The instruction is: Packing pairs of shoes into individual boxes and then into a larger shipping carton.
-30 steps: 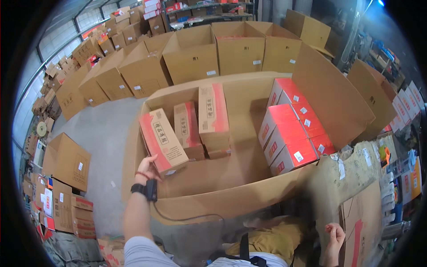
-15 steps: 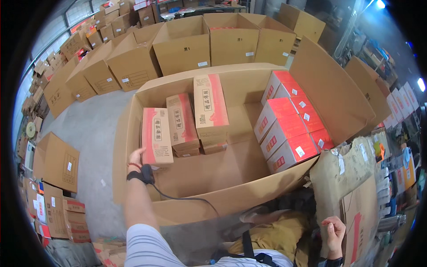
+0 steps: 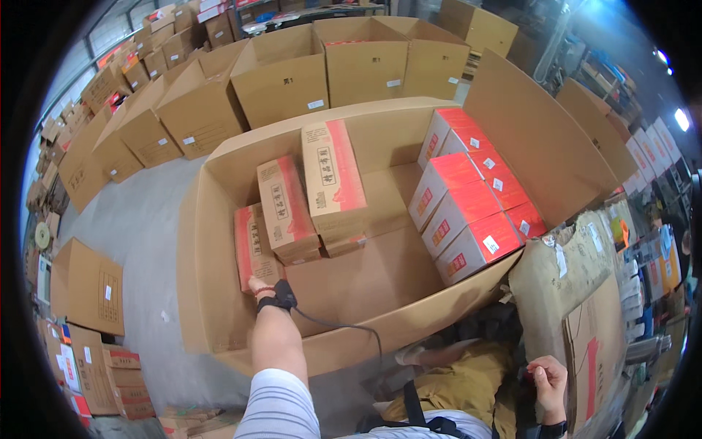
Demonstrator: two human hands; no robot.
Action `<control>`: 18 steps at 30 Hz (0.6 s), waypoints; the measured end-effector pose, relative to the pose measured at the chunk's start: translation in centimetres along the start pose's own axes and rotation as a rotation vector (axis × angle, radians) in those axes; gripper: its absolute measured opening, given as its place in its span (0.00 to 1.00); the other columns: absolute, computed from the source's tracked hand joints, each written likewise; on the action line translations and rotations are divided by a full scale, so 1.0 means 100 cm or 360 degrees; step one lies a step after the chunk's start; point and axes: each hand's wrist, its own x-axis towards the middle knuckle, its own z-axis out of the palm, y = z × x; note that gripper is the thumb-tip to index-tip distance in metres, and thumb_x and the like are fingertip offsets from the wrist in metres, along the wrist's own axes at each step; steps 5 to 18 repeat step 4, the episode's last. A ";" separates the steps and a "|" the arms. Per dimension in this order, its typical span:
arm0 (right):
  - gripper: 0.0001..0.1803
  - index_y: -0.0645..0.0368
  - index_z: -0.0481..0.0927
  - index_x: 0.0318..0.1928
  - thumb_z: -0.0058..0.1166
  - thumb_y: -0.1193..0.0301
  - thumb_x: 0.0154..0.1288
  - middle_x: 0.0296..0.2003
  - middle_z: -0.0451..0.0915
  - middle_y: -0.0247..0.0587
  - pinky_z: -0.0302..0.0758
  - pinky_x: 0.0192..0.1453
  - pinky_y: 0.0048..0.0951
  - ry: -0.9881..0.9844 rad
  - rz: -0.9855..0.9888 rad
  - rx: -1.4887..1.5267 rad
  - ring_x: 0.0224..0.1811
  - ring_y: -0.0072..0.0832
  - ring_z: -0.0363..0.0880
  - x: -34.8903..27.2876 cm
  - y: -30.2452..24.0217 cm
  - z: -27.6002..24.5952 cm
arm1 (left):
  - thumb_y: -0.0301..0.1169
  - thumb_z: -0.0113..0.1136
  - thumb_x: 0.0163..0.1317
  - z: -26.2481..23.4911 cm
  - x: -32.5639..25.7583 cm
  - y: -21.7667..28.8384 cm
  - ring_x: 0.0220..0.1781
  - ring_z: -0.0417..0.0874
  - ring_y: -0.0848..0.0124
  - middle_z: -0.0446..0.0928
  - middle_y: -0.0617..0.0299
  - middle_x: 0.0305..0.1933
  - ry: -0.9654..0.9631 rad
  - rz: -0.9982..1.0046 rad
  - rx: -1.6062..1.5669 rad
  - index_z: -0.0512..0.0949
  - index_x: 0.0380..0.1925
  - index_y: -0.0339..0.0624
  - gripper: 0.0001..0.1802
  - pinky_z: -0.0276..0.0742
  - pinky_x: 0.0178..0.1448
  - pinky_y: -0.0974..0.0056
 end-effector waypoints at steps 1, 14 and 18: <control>0.12 0.65 0.80 0.31 0.54 0.67 0.64 0.29 0.79 0.43 0.71 0.36 0.25 0.0019 -0.0006 0.0015 0.31 0.27 0.76 -0.003 0.003 -0.003 | 0.68 0.40 0.55 0.003 -0.005 -0.008 0.56 0.69 0.52 0.67 0.41 0.60 -0.0003 -0.0043 -0.0079 0.60 0.63 0.46 0.45 0.68 0.56 0.56; 0.13 0.65 0.80 0.32 0.55 0.66 0.64 0.29 0.79 0.42 0.72 0.36 0.26 -0.0006 0.0029 0.0064 0.31 0.29 0.77 -0.005 0.007 -0.009 | 0.77 0.30 0.53 -0.010 0.020 0.029 0.61 0.65 0.53 0.51 0.47 0.72 -0.0089 -0.0439 -0.0018 0.42 0.72 0.51 0.55 0.52 0.67 0.58; 0.13 0.65 0.80 0.32 0.55 0.66 0.64 0.29 0.79 0.42 0.72 0.36 0.26 -0.0006 0.0029 0.0064 0.31 0.29 0.77 -0.005 0.007 -0.009 | 0.77 0.30 0.53 -0.010 0.020 0.029 0.61 0.65 0.53 0.51 0.47 0.72 -0.0089 -0.0439 -0.0018 0.42 0.72 0.51 0.55 0.52 0.67 0.58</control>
